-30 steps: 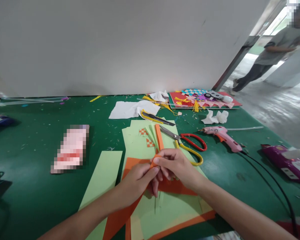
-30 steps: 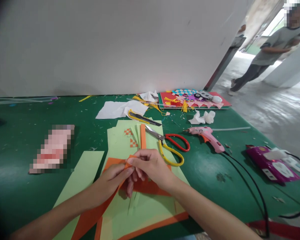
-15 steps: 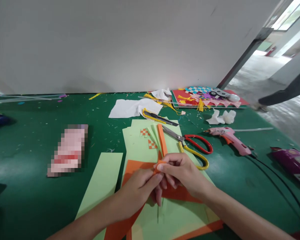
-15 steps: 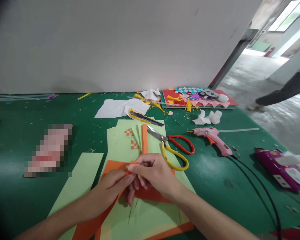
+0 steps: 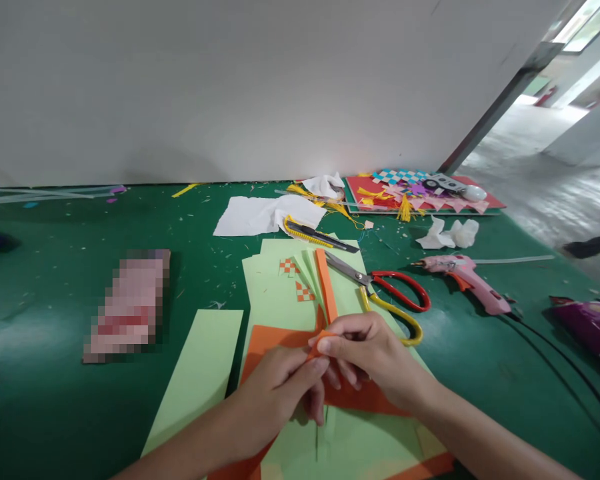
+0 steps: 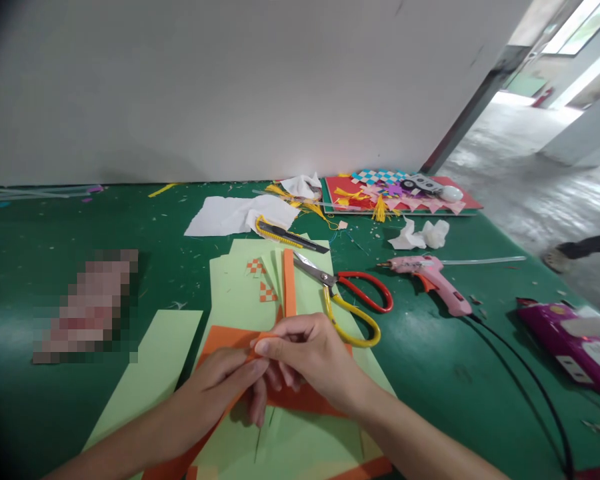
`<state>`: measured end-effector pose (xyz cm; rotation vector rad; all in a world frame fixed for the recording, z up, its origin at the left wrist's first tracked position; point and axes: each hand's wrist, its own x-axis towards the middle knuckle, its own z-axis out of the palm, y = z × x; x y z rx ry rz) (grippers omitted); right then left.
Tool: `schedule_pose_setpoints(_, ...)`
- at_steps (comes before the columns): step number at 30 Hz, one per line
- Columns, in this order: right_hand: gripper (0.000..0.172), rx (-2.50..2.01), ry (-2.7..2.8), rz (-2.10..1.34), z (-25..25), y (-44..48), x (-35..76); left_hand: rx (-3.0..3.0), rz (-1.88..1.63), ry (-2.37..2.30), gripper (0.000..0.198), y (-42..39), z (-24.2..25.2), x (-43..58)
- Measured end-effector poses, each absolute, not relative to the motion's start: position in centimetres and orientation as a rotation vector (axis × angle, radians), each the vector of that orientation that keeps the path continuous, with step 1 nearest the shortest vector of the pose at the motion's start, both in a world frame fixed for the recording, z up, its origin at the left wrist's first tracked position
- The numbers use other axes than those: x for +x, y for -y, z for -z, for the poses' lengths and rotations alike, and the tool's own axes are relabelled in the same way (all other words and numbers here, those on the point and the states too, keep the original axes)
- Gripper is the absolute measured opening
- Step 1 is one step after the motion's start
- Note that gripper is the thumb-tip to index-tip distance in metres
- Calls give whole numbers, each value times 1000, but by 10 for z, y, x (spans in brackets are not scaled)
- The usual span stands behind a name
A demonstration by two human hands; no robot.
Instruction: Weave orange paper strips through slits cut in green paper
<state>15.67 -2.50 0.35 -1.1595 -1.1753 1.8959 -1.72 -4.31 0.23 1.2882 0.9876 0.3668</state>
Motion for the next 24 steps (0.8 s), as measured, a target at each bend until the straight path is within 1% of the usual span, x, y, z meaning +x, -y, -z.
schedule_pose_setpoints(4, 30, -1167, 1172, -1880, -2, 25, 156, 1340, -337, -1018, 51, 43, -4, -17)
schedule_pose_setpoints(9, 30, -1198, 1161, -1806, -2, 23, 160, 1328, -323, -1031, 37, 44, -2, -17)
schedule_pose_setpoints(20, 30, -1209, 1148, -1768, -3, 24, 159, 1310, -289, -989, 38, 43, -8, -17)
schedule_pose_setpoints(22, 33, -1210, 1113, -1778, -2, 24, 160, 1448, -345, -1036, 41, 38, -13, -22)
schedule_pose_setpoints(24, 36, -1210, 1062, -1781, 1, 24, 161, 1695, -542, -1240, 42, 28, -19, -33)
